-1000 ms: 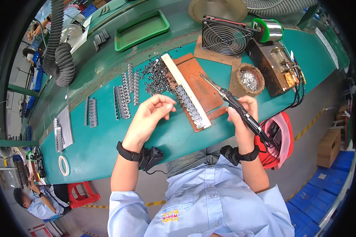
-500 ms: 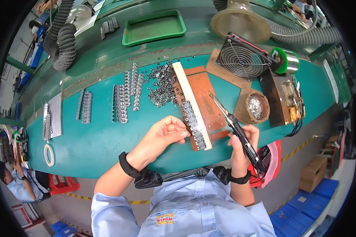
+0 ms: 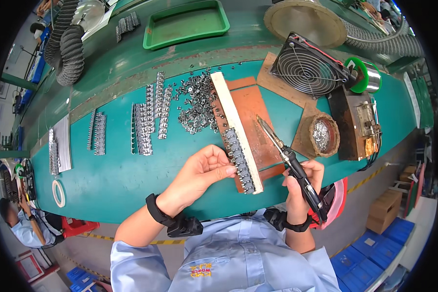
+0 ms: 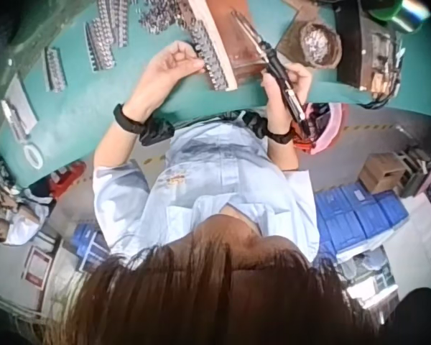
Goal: The person solders small metal components onto a strip, placing components in position by hand and applying a soldering iron to attach them.
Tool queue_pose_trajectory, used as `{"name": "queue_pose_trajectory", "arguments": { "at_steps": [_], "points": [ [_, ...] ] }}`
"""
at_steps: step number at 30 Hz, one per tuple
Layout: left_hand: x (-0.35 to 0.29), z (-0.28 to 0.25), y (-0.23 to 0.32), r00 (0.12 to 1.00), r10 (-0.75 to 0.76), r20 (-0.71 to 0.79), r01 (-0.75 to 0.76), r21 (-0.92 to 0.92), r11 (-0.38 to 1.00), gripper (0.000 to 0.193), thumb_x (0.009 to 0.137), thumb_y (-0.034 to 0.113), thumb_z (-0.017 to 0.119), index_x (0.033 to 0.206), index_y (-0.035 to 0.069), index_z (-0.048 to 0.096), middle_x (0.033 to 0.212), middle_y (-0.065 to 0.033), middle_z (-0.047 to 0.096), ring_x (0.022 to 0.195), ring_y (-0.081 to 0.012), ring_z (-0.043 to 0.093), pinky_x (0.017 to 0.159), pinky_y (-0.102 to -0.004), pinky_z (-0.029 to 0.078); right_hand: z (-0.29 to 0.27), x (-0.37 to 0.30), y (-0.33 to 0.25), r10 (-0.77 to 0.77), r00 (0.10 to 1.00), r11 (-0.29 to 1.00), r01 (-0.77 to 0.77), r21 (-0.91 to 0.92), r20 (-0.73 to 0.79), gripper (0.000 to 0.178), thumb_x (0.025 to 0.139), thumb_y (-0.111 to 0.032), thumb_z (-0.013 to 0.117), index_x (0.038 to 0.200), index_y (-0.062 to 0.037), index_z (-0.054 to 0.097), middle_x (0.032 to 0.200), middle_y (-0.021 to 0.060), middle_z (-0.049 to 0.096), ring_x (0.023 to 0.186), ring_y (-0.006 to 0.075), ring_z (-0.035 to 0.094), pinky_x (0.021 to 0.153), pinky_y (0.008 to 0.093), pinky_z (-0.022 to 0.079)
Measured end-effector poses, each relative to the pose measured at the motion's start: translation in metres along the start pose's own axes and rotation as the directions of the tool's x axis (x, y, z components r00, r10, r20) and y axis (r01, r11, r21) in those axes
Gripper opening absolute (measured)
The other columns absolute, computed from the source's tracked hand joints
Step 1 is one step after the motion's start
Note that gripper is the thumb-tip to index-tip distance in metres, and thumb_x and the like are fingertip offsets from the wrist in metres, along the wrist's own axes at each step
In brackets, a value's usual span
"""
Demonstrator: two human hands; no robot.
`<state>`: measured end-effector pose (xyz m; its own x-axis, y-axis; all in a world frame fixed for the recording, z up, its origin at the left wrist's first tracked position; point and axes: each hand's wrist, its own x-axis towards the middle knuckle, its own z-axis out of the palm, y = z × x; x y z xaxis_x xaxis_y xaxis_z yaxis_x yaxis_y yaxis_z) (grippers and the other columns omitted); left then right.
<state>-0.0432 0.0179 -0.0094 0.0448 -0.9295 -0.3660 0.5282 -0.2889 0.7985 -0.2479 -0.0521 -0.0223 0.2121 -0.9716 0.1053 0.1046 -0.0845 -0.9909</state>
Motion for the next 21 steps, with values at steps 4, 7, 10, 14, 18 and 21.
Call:
{"name": "queue_pose_trajectory", "arguments": {
  "at_steps": [4, 7, 10, 14, 18, 21],
  "points": [
    [-0.0002, -0.0011, 0.0017, 1.000, -0.010, 0.009, 0.010, 0.001, 1.000, 0.013, 0.082, 0.003, 0.059, 0.089, 0.004, 0.048, 0.085, -0.0044, 0.058, 0.080, -0.0122, 0.057, 0.076, -0.0246, 0.046, -0.0041, -0.0006, -0.0015, 0.020, 0.999, 0.999, -0.021, 0.027, 0.048, 0.041, 0.073, -0.011, 0.066, 0.102, -0.0041, 0.038, 0.082, 0.0089, 0.055, 0.068, 0.0114, 0.054, 0.059, 0.0204, 0.042],
    [0.0000, -0.0020, 0.0031, 1.000, -0.013, 0.009, 0.013, 0.009, 1.000, 0.013, 0.082, 0.003, 0.059, 0.089, 0.004, 0.048, 0.085, -0.0042, 0.058, 0.081, -0.0122, 0.057, 0.076, -0.0247, 0.046, -0.0073, -0.0014, -0.0014, 0.014, 0.993, 0.997, -0.022, 0.069, 0.116, 0.040, 0.073, 0.000, 0.064, 0.102, -0.0039, 0.037, 0.087, 0.0088, 0.054, 0.078, 0.0136, 0.057, 0.069, 0.0240, 0.045],
    [0.0004, -0.0036, 0.0038, 0.998, -0.035, 0.046, 0.035, -0.001, 0.999, 0.014, 0.083, 0.002, 0.058, 0.092, 0.004, 0.047, 0.089, -0.0029, 0.058, 0.085, -0.0099, 0.057, 0.080, -0.0229, 0.045, -0.0027, -0.0019, -0.0023, 0.014, 0.999, 1.000, -0.014, 0.007, 0.050, 0.043, 0.072, -0.013, 0.066, 0.102, -0.0039, 0.037, 0.083, 0.0092, 0.049, 0.070, 0.0144, 0.055, 0.054, 0.0207, 0.044],
    [0.0003, -0.0041, 0.0046, 0.998, -0.039, 0.041, 0.039, -0.016, 0.999, 0.015, 0.083, 0.002, 0.058, 0.093, 0.004, 0.047, 0.090, -0.0032, 0.057, 0.087, -0.0100, 0.056, 0.081, -0.0234, 0.046, -0.0042, -0.0026, -0.0009, 0.017, 0.998, 1.000, -0.017, 0.005, 0.060, 0.044, 0.071, -0.013, 0.066, 0.103, -0.0042, 0.037, 0.084, 0.0088, 0.049, 0.070, 0.0146, 0.055, 0.055, 0.0208, 0.044],
    [0.0004, -0.0009, 0.0068, 1.000, -0.031, 0.001, 0.031, -0.018, 0.999, 0.016, 0.081, 0.001, 0.059, 0.092, 0.005, 0.047, 0.085, -0.0036, 0.056, 0.081, -0.0122, 0.057, 0.077, -0.0260, 0.047, -0.0036, -0.0030, -0.0010, 0.012, 0.998, 1.000, -0.013, 0.013, 0.054, 0.045, 0.071, -0.014, 0.067, 0.103, -0.0042, 0.037, 0.084, 0.0085, 0.049, 0.070, 0.0146, 0.055, 0.055, 0.0214, 0.044],
    [0.0011, -0.0043, 0.0063, 0.999, -0.039, 0.034, 0.039, 0.003, 0.999, 0.016, 0.082, 0.001, 0.058, 0.093, 0.004, 0.046, 0.089, -0.0036, 0.056, 0.085, -0.0109, 0.056, 0.080, -0.0250, 0.046, -0.0047, -0.0034, -0.0004, 0.009, 0.998, 1.000, -0.009, 0.009, 0.059, 0.045, 0.071, -0.014, 0.067, 0.103, -0.0042, 0.037, 0.084, 0.0083, 0.049, 0.070, 0.0147, 0.055, 0.056, 0.0219, 0.044]
  ]
}}
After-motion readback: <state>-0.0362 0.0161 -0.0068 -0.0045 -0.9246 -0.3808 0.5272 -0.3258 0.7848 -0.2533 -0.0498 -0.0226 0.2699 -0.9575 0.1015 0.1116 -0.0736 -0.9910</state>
